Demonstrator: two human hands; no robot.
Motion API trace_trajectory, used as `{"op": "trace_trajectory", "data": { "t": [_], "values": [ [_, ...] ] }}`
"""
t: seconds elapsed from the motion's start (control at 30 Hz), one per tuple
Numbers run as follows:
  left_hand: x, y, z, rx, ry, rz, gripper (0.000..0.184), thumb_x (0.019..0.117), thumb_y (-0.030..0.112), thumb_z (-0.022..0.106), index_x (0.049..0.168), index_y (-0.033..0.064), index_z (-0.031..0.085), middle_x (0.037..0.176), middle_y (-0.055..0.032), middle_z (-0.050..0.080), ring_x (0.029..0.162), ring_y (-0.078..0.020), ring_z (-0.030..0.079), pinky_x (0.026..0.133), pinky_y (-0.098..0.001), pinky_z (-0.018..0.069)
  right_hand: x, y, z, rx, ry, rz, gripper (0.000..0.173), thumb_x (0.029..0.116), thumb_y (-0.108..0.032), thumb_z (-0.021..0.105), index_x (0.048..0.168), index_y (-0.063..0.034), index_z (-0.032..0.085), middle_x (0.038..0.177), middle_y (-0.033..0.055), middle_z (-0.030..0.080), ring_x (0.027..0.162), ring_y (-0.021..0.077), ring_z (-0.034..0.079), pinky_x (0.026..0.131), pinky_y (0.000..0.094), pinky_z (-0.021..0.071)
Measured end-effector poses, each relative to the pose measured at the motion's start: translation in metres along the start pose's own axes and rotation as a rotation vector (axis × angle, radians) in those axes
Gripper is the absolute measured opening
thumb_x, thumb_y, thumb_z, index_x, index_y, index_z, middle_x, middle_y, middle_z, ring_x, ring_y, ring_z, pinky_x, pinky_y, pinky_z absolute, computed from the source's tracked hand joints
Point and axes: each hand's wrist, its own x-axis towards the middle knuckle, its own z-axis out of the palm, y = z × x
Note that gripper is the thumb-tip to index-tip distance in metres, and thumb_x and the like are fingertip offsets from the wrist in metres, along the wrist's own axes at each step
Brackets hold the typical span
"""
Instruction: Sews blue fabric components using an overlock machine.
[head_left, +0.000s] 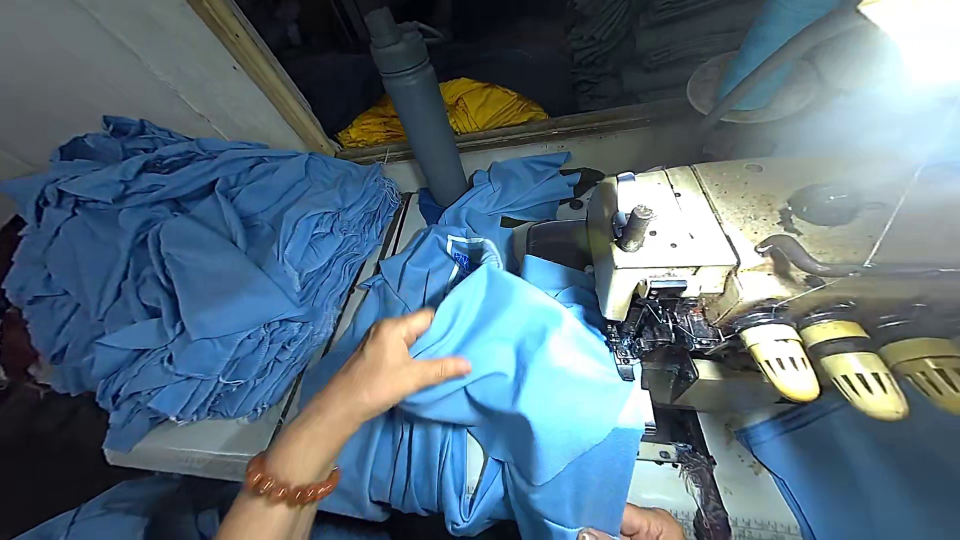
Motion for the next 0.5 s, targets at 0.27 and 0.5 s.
{"op": "trace_trajectory", "data": {
  "t": [0.27,0.5],
  "values": [
    [-0.103,0.011,0.013,-1.188,-0.041,-0.129,0.016,0.0933,0.026,0.070,0.105,0.0236,0.079,0.100,0.0026,0.079,0.093,-0.0055,0.075,0.085,-0.0258,0.0620,-0.009,0.001,0.004,-0.042,0.019,-0.072,0.015,0.0901,0.004,0.065,0.092,-0.0095,0.072,0.081,-0.0104,0.076,0.074,-0.0033,0.070,0.071,0.0192,0.0591],
    [-0.124,-0.030,0.025,0.221,0.169,-0.181,0.015,0.0905,0.015,0.067,0.098,0.0030,0.073,0.087,-0.0076,0.072,0.083,-0.0212,0.070,0.074,-0.0489,0.0556,-0.019,0.015,-0.003,-0.066,-0.010,-0.226,0.006,0.0919,-0.004,0.068,0.093,-0.0045,0.074,0.081,-0.0051,0.076,0.074,-0.0017,0.070,0.068,0.0175,0.0589]
  ]
}}
